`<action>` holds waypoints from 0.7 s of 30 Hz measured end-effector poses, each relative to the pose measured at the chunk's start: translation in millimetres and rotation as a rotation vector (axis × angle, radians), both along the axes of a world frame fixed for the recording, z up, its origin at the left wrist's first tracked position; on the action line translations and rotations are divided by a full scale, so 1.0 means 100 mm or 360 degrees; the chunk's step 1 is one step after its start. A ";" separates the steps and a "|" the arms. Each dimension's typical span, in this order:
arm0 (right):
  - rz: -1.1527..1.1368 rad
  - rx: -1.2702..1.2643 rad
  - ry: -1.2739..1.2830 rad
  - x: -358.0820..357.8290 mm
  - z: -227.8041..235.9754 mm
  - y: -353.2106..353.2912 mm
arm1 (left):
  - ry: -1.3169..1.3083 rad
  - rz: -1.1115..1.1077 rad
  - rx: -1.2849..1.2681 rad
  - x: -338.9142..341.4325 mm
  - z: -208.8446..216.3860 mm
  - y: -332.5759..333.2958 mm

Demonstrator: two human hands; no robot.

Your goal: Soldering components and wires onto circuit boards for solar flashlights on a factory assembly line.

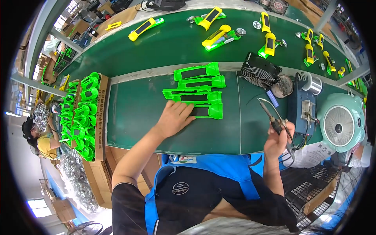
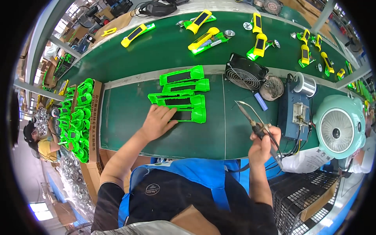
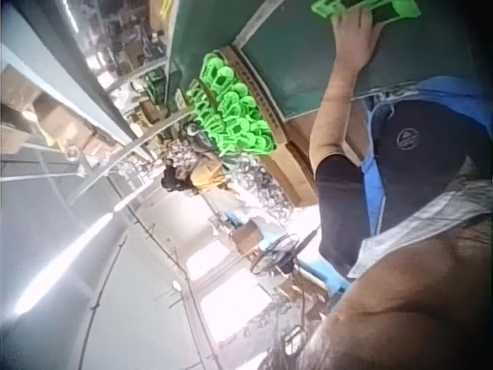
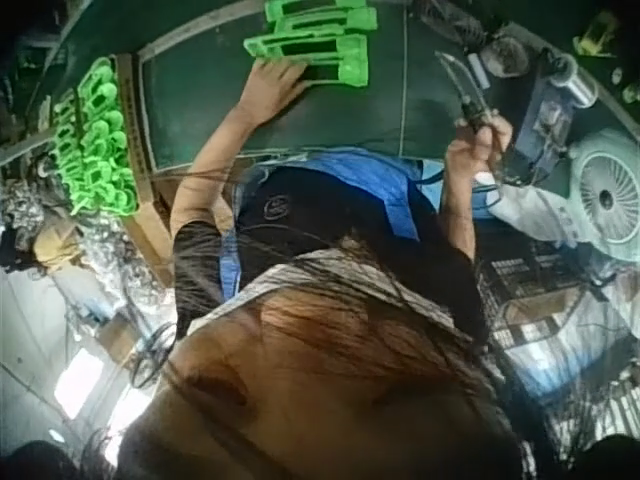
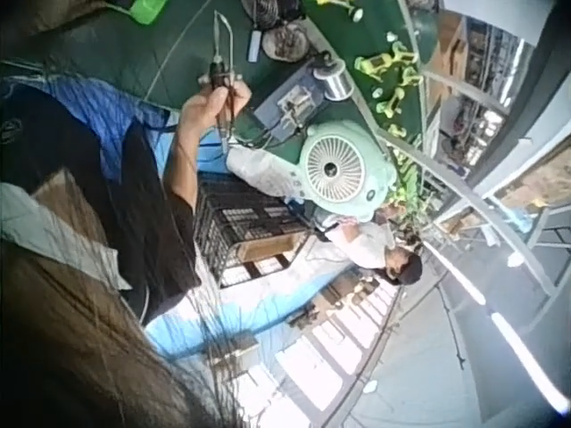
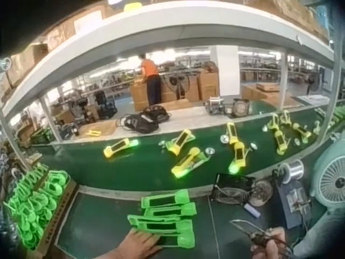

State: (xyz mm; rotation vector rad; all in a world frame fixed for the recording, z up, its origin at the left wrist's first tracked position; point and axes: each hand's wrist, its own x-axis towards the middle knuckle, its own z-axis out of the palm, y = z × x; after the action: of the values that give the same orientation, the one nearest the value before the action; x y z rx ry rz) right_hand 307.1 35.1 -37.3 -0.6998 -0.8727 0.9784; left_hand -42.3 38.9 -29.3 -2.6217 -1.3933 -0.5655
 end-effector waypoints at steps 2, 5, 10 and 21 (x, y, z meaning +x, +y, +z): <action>0.0054 0.0014 0.0012 -0.03 0.10 0.12 | -0.0106 -0.0084 0.0057 0.14 -0.04 0.03; 0.0004 0.0167 0.0000 -0.04 0.34 0.07 | -0.0111 -0.0275 -0.0066 0.46 0.02 -0.11; -0.0147 0.0166 -0.0104 -0.04 0.42 -0.01 | -0.0211 -0.0436 0.0189 0.34 0.39 0.07; -0.0121 0.0436 0.0220 0.36 0.61 -0.07 | 0.0349 0.0237 0.1752 1.00 5.73 1.98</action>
State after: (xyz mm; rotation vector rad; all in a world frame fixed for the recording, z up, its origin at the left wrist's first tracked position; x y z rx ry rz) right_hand 343.5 27.8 24.2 -0.4236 -0.8326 0.8104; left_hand 57.5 236.9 543.4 -1.6169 -0.8143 -0.7145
